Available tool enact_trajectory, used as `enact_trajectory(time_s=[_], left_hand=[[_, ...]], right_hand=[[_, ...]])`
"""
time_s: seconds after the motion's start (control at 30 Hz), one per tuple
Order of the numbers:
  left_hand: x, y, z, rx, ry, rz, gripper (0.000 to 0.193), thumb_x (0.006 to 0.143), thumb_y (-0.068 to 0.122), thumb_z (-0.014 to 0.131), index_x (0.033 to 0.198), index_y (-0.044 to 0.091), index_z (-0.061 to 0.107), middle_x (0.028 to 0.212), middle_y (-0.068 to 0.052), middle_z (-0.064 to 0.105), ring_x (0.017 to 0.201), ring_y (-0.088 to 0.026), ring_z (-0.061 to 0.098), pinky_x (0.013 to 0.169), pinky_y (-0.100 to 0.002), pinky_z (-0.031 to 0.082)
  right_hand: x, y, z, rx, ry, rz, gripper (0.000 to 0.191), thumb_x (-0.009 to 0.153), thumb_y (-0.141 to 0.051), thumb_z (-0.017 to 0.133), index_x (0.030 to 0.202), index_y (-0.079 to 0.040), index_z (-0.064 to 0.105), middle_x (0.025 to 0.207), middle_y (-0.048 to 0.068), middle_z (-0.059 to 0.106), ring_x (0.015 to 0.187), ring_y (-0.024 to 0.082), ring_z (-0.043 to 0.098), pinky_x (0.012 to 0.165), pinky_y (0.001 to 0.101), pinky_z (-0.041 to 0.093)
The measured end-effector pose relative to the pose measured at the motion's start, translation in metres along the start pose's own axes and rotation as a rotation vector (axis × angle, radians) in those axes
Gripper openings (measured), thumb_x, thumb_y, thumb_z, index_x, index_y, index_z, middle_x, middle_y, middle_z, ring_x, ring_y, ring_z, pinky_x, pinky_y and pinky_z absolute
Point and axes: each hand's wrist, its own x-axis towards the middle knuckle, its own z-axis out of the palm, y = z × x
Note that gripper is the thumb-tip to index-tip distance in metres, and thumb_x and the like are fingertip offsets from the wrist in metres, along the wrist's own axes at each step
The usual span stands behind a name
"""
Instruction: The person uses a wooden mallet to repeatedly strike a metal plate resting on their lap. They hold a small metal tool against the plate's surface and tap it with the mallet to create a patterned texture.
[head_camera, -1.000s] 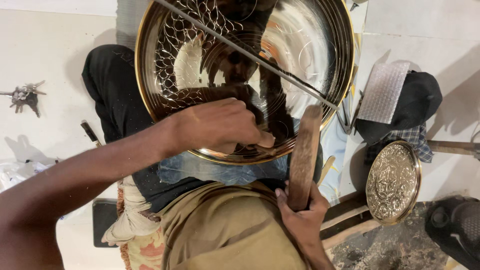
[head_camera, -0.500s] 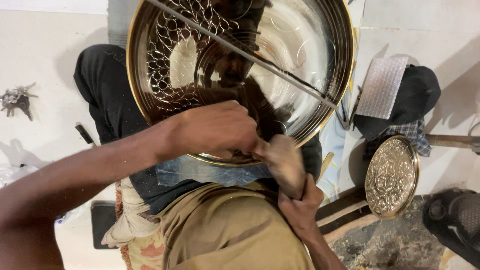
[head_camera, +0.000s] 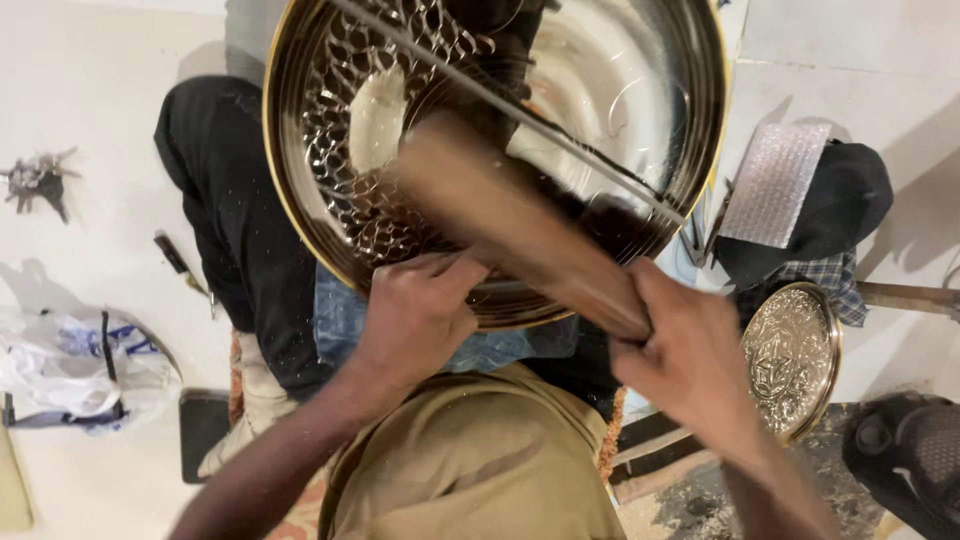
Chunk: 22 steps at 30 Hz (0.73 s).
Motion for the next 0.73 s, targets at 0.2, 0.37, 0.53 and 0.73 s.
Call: enact_trajectory(time_s=[0.2, 0.37, 0.53, 0.73], left_hand=[[-0.022, 0.019, 0.023, 0.008, 0.295, -0.243, 0.05, 0.07, -0.009, 0.063, 0.119, 0.003, 0.065, 0.087, -0.016, 0.073, 0.078, -0.033, 0.072, 0.066, -0.043, 0.056], [-0.012, 0.021, 0.02, -0.247, 0.503, -0.306, 0.036, 0.081, -0.015, 0.06, 0.112, 0.003, 0.062, 0.098, -0.012, 0.076, 0.092, -0.019, 0.079, 0.079, -0.03, 0.062], [-0.002, 0.026, 0.005, -0.758, 0.49, -0.273, 0.031, 0.093, -0.016, 0.063, 0.121, -0.004, 0.06, 0.107, -0.01, 0.074, 0.102, -0.015, 0.074, 0.091, -0.029, 0.062], [0.032, 0.007, -0.017, -0.519, -0.033, -0.081, 0.055, 0.074, -0.013, 0.057, 0.128, 0.001, 0.062, 0.101, -0.01, 0.075, 0.092, -0.02, 0.081, 0.081, -0.029, 0.061]], right_hand=[[0.033, -0.032, -0.019, -0.091, -0.22, 0.032, 0.029, 0.07, -0.015, 0.075, 0.09, -0.004, 0.058, 0.068, 0.01, 0.063, 0.057, 0.029, 0.065, 0.056, 0.0402, 0.05], [0.04, -0.051, -0.038, -0.518, -0.261, 0.029, 0.041, 0.065, -0.006, 0.079, 0.103, -0.004, 0.061, 0.08, 0.01, 0.068, 0.057, 0.026, 0.066, 0.053, 0.042, 0.048], [0.007, -0.031, 0.016, 0.485, 0.053, -0.036, 0.04, 0.079, -0.004, 0.085, 0.113, 0.002, 0.065, 0.079, 0.002, 0.067, 0.065, 0.01, 0.063, 0.058, 0.0287, 0.052], [-0.075, -0.001, 0.107, 0.94, 0.266, 0.326, 0.039, 0.084, 0.002, 0.076, 0.117, 0.005, 0.056, 0.075, 0.007, 0.067, 0.056, 0.011, 0.063, 0.05, 0.0263, 0.05]])
